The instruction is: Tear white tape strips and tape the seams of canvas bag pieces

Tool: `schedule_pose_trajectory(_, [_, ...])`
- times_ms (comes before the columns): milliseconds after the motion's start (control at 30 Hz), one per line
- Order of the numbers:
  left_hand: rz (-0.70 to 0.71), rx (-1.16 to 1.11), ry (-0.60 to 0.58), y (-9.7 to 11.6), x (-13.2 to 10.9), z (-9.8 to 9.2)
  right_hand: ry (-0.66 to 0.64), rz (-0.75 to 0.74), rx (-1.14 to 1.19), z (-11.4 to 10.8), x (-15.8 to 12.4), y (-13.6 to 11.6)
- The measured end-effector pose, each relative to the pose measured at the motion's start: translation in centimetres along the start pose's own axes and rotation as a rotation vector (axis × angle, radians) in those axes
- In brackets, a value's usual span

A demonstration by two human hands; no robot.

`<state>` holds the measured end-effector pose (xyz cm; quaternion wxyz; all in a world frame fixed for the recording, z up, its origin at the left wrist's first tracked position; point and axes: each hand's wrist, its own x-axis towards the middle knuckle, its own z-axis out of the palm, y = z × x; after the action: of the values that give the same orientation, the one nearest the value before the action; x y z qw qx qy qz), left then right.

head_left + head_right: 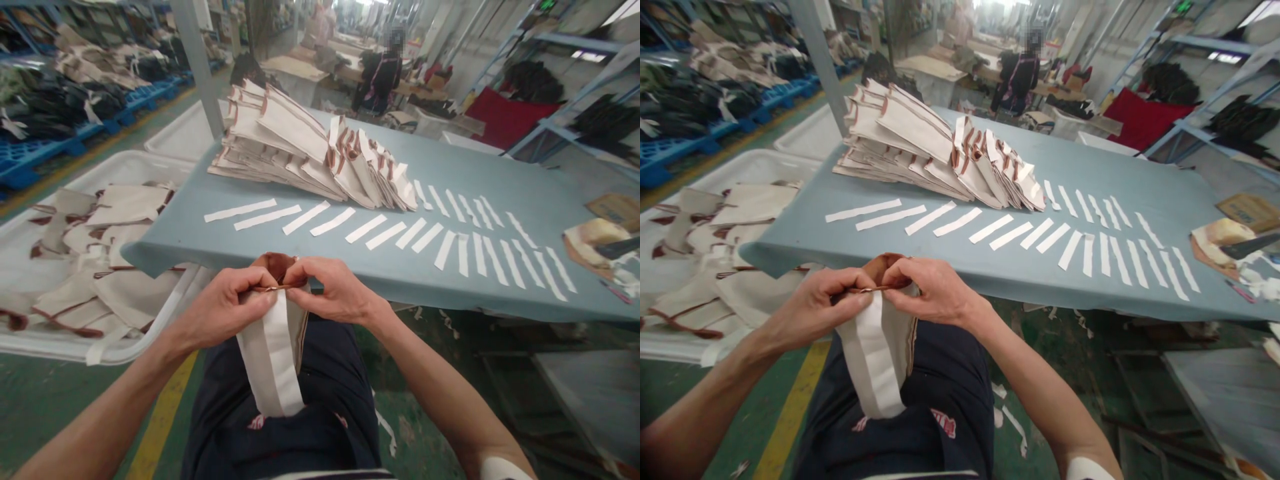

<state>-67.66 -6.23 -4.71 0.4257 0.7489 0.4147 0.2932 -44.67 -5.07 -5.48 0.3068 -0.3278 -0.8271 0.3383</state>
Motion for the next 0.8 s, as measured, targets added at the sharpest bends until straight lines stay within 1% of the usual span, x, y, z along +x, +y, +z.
schedule_pose_trajectory(133, [0.009,-0.009,0.013,-0.3,-0.5,0.1,0.026,-0.031,-0.039,0.2,0.0,-0.4])
schedule_pose_trajectory(300, [-0.012,0.027,0.009,0.0,-0.7,0.0,0.054,-0.058,-0.173,0.5,0.0,-0.6])
schedule_pose_trajectory(433, [-0.033,0.052,-0.006,0.4,-0.6,0.0,0.049,-0.084,-0.26,0.5,-0.3,-0.8])
schedule_pose_trajectory(567, [-0.044,0.015,-0.024,0.4,-0.5,0.2,0.047,-0.102,-0.327,0.7,-0.6,-0.6])
schedule_pose_trajectory(633, [-0.056,0.004,-0.041,0.3,-0.5,0.4,0.073,-0.182,-0.43,1.1,-0.8,-0.1])
schedule_pose_trajectory(733, [-0.077,-0.006,-0.072,-0.2,-0.4,0.5,0.139,-0.343,-0.63,1.9,-0.9,1.1])
schedule_pose_trajectory(800, [-0.091,-0.047,-0.097,-0.5,-0.3,0.6,0.197,-0.408,-0.675,2.4,-0.9,1.8])
